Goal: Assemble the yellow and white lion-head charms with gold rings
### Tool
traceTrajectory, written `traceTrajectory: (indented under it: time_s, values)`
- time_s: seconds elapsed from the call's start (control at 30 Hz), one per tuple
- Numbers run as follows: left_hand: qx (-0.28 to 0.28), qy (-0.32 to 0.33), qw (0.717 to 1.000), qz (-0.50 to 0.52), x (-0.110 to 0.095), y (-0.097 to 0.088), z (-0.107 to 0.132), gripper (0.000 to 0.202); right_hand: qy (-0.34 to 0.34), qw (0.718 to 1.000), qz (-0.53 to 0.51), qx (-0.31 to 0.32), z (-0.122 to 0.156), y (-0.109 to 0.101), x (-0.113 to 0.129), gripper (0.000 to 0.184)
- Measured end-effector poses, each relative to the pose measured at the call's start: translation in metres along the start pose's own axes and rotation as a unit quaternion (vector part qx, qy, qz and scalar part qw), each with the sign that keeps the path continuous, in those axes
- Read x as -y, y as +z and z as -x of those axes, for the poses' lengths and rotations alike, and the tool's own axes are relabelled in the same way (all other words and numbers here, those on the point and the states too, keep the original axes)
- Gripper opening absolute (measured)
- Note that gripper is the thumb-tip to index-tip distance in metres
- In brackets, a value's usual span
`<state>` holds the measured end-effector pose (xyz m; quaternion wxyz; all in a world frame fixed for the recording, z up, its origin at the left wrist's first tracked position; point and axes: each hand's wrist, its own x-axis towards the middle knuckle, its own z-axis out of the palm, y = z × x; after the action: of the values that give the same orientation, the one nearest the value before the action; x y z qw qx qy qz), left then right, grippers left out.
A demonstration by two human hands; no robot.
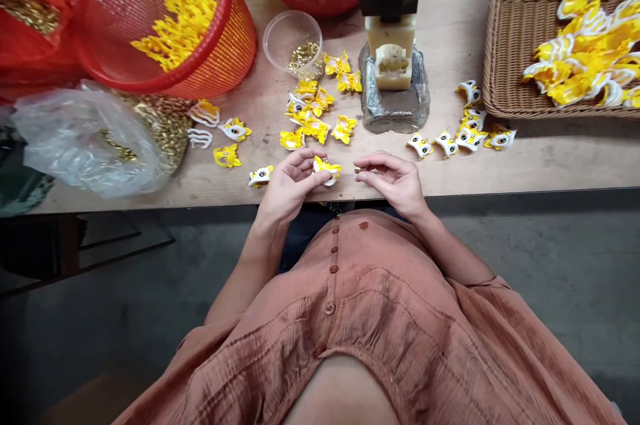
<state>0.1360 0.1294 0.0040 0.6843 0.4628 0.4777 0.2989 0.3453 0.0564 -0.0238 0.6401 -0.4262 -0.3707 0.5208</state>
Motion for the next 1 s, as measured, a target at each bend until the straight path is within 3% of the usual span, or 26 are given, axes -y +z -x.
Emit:
traceTrajectory:
  time_s: [0.1,0.3,0.53,0.73,0.83,1.0]
  values:
    - [-0.016,-0.032,0.996,0.086,0.003,0.004,0.009,0.042,-0.04,0.998,0.041,0.002,0.0,0.006,0.0,0.017]
    - [0.009,-0.064,0.979,0.193,0.004,0.01,0.026,0.048,-0.16,0.972,0.174,-0.002,0.004,0.019,0.008,0.022]
    - [-0.016,-0.024,0.984,0.177,0.005,0.023,0.042,0.044,-0.322,0.883,0.341,0.019,0.005,0.031,0.011,0.03]
    - [-0.044,0.019,0.987,0.155,0.006,0.032,0.052,0.036,-0.403,0.819,0.408,0.033,0.004,0.031,0.001,0.046]
    - [-0.055,0.023,0.988,0.139,0.005,0.032,0.056,0.039,-0.403,0.827,0.39,0.04,0.009,0.031,0.0,0.048]
    - [-0.059,0.018,0.99,0.129,0.002,0.033,0.06,0.042,-0.28,0.912,0.299,0.012,0.014,0.037,0.009,0.028]
